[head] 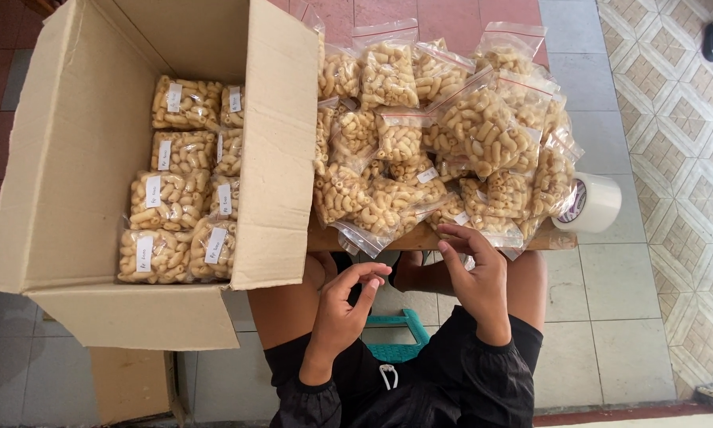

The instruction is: Packing small plastic bags of snacks into a cardboard box.

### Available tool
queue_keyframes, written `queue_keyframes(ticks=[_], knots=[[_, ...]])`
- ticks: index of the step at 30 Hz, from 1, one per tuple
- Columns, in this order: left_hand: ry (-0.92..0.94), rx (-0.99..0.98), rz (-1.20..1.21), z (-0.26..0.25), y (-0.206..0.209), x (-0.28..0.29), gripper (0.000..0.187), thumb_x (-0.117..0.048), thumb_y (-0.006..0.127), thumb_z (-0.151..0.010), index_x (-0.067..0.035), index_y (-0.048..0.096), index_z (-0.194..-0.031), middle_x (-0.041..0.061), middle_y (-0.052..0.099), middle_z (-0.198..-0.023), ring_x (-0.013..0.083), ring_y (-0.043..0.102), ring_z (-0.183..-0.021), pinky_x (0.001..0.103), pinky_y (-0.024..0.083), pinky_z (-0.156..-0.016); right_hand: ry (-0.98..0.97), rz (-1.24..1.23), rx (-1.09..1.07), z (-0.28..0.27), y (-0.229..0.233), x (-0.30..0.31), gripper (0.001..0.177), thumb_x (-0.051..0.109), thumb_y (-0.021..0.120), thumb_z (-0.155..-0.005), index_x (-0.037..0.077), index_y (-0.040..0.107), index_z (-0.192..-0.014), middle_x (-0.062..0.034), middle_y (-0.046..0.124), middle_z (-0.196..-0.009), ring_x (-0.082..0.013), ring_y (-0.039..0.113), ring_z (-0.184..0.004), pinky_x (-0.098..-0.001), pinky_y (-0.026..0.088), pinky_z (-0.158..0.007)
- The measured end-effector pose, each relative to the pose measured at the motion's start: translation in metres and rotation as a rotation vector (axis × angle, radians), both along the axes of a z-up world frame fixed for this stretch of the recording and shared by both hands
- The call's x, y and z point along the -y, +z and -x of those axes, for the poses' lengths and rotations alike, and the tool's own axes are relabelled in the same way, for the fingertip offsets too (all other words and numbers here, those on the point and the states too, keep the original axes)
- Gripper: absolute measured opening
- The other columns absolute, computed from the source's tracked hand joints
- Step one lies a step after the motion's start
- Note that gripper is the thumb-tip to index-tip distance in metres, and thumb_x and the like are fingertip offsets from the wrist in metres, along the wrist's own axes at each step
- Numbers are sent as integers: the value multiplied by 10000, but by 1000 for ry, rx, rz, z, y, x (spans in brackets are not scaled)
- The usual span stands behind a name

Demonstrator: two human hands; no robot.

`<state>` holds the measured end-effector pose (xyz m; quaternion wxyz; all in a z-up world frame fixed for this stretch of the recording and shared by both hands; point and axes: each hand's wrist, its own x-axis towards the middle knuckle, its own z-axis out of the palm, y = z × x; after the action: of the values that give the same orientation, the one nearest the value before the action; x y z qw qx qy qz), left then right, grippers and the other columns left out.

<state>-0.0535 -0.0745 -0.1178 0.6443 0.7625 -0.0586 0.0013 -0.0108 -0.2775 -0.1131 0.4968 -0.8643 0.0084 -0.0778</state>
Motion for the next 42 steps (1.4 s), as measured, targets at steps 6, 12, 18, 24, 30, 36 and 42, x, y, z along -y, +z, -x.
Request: queue_keyframes(ticks=[6, 12, 18, 24, 30, 36, 42], knots=[[13, 6, 25, -4, -2, 0, 203, -146, 522, -972, -64, 657, -1100, 60, 736, -1081, 167, 707, -914, 286, 567, -833, 3, -3, 9, -3, -6, -1, 181, 124, 646, -915, 71, 681, -1084, -43, 740, -1094, -142, 715, -910, -261, 542, -840], [141, 72, 17, -4, -9, 1, 206, -119, 505, -979, -71, 655, -1112, 47, 714, -1070, 162, 684, -889, 287, 549, -835, 16, 25, -54, -3, -4, -8, 202, 183, 651, -917, 109, 695, -1100, -5, 739, -1071, -114, 710, -883, -234, 505, -711], [271, 289, -428, -18, -4, 1, 372, 67, 561, -892, 30, 528, -1261, 187, 507, -1127, 361, 582, -960, 479, 541, -810, 36, -30, 83, -4, -9, -8, 219, 89, 726, -869, 76, 725, -1087, -118, 738, -961, -297, 730, -833, -388, 578, -760], [351, 420, -609, -30, -32, 5, 162, 0, 652, -876, -92, 630, -1008, 77, 513, -1142, 303, 514, -1107, 442, 464, -917, 43, 5, 91, -2, -16, -2, 240, 100, 735, -862, 79, 718, -1100, -106, 737, -1015, -282, 730, -828, -380, 578, -757], [358, 373, -321, -42, -23, 10, 60, -23, 562, -975, -70, 597, -985, 86, 596, -995, 326, 614, -1044, 441, 499, -899, 41, -9, 77, -1, -18, -5, 230, 109, 740, -862, 86, 720, -1089, -97, 741, -1008, -275, 732, -827, -373, 576, -755], [353, 352, -279, -60, -21, 16, 64, -85, 575, -987, -71, 634, -1007, 103, 714, -924, 310, 708, -894, 436, 537, -832, 63, -57, 5, -8, -35, -12, 283, 69, 741, -848, 27, 695, -1125, -176, 709, -1029, -342, 720, -851, -383, 596, -739], [337, 300, -217, -66, -20, 25, 55, -96, 554, -980, -85, 603, -999, 124, 733, -953, 334, 716, -936, 440, 553, -807, 13, -455, -127, -4, -49, -47, 665, -35, 699, -835, -110, 342, -1391, -263, 459, -1192, -347, 684, -900, -413, 587, -849]])
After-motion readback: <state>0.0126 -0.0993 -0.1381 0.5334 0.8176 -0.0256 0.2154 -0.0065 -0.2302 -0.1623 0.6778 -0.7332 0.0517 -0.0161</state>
